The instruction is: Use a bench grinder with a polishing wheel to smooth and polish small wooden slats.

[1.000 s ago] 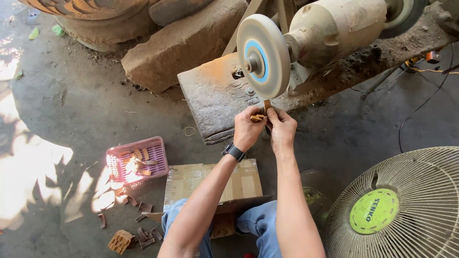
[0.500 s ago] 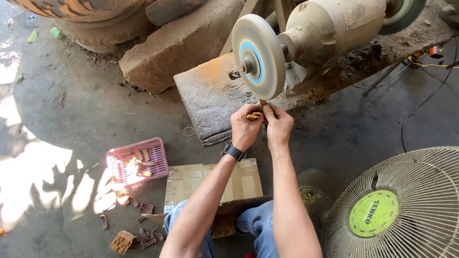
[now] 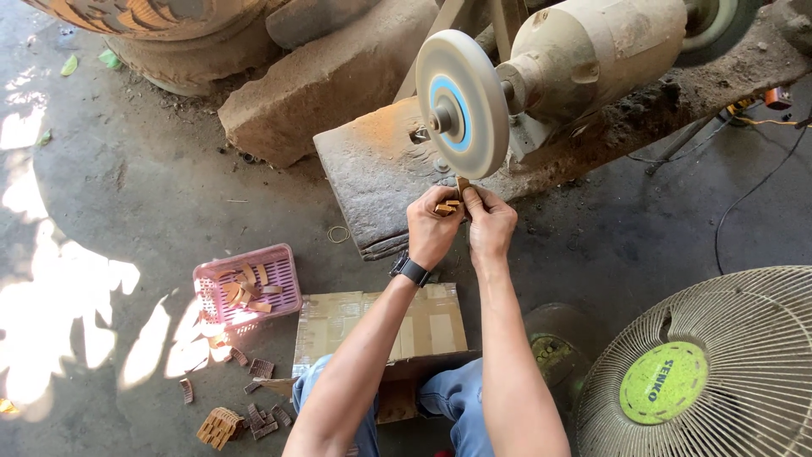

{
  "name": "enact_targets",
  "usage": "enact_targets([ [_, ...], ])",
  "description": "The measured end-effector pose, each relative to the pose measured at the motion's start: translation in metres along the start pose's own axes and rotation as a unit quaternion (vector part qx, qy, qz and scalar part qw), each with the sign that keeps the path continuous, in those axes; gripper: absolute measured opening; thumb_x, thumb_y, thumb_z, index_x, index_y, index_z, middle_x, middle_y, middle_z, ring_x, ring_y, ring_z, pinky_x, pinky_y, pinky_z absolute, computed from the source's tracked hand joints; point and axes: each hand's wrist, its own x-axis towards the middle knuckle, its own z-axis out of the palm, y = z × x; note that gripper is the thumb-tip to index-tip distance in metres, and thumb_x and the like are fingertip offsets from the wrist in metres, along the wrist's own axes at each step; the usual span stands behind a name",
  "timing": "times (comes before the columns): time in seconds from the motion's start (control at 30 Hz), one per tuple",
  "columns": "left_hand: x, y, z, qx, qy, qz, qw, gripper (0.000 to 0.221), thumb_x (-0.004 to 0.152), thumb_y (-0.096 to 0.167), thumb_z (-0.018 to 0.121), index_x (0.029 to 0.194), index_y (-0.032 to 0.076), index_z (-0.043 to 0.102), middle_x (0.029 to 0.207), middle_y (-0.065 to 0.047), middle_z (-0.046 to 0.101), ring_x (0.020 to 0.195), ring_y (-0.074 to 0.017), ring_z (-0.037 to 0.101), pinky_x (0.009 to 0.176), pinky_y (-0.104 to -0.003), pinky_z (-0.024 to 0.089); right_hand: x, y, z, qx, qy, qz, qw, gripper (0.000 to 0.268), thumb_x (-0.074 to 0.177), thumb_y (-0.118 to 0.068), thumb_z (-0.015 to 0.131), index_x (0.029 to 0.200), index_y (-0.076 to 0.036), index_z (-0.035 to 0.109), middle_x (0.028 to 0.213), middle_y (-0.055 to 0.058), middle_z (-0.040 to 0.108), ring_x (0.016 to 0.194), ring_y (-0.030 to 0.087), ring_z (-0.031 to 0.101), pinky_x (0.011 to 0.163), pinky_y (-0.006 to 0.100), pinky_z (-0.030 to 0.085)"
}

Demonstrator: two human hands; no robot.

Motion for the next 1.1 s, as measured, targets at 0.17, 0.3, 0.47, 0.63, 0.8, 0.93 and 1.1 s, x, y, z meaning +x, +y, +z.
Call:
enact_targets([
  [0.17, 0.001, 0.004, -0.002, 0.0, -0.005, -0.004, 1.0, 0.015, 0.081, 0.0, 0.075, 0.095, 0.001, 0.07, 0.089, -0.011, 0.072, 0.077, -0.0207, 0.072, 0.072, -0.031, 0.057, -0.004, -0.012, 0.005, -0.003, 0.0, 0.001, 1.0, 0.019, 0.096, -0.01, 0.073, 0.108, 0.004, 0.077, 0.093, 0.005, 0.075, 0.077, 0.01, 0.065, 0.069, 0.025, 0.055],
  [0.3, 0.002, 0.005, -0.004, 0.004, -0.007, -0.008, 1.0, 0.014, 0.081, 0.0, 0.075, 0.094, 0.001, 0.07, 0.088, -0.011, 0.072, 0.077, -0.0212, 0.072, 0.072, -0.032, 0.057, -0.006, -0.014, 0.007, -0.011, 0.001, -0.003, 1.0, 0.018, 0.096, -0.009, 0.073, 0.108, 0.003, 0.077, 0.093, 0.005, 0.075, 0.077, 0.01, 0.066, 0.068, 0.026, 0.056],
  [0.47, 0.002, 0.005, -0.004, 0.001, -0.01, -0.007, 1.0, 0.014, 0.081, 0.0, 0.074, 0.095, 0.001, 0.07, 0.089, -0.011, 0.072, 0.077, -0.0213, 0.072, 0.072, -0.032, 0.057, -0.004, -0.008, 0.006, -0.007, 0.008, -0.005, 1.0, 0.017, 0.096, -0.009, 0.073, 0.107, 0.004, 0.077, 0.093, 0.005, 0.075, 0.077, 0.01, 0.066, 0.069, 0.026, 0.056],
  [0.63, 0.003, 0.004, -0.003, 0.006, -0.013, -0.004, 1.0, 0.013, 0.082, 0.0, 0.074, 0.094, 0.001, 0.07, 0.088, -0.012, 0.072, 0.077, -0.022, 0.072, 0.072, -0.032, 0.057, -0.005, -0.014, 0.008, -0.006, 0.012, -0.005, 1.0, 0.017, 0.096, -0.009, 0.073, 0.106, 0.004, 0.077, 0.093, 0.005, 0.075, 0.077, 0.01, 0.066, 0.069, 0.026, 0.056],
  [0.8, 0.003, 0.006, -0.003, 0.005, -0.017, -0.006, 1.0, 0.014, 0.081, 0.001, 0.074, 0.094, 0.001, 0.07, 0.089, -0.012, 0.072, 0.078, -0.0231, 0.073, 0.073, -0.032, 0.057, -0.004, -0.01, 0.006, -0.004, 0.017, -0.005, 1.0, 0.017, 0.096, -0.009, 0.074, 0.105, 0.005, 0.077, 0.091, 0.005, 0.074, 0.075, 0.01, 0.064, 0.066, 0.025, 0.054],
  [0.93, 0.003, 0.004, -0.001, 0.01, -0.014, -0.001, 1.0, 0.013, 0.081, 0.001, 0.075, 0.093, 0.001, 0.069, 0.088, -0.012, 0.071, 0.077, -0.0236, 0.072, 0.072, -0.033, 0.056, -0.002, -0.006, 0.003, 0.007, 0.016, -0.004, 1.0, 0.018, 0.097, -0.009, 0.075, 0.107, 0.005, 0.078, 0.091, 0.003, 0.073, 0.074, 0.009, 0.061, 0.066, 0.024, 0.051],
  [1.1, 0.003, 0.004, 0.0, 0.015, -0.016, 0.001, 1.0, 0.012, 0.081, 0.001, 0.075, 0.091, 0.0, 0.069, 0.085, -0.012, 0.07, 0.075, -0.0236, 0.07, 0.071, -0.033, 0.055, -0.003, -0.009, 0.003, -0.013, 0.019, -0.018, 1.0, 0.021, 0.095, -0.011, 0.075, 0.108, 0.005, 0.077, 0.09, 0.004, 0.073, 0.074, 0.009, 0.061, 0.065, 0.024, 0.051],
])
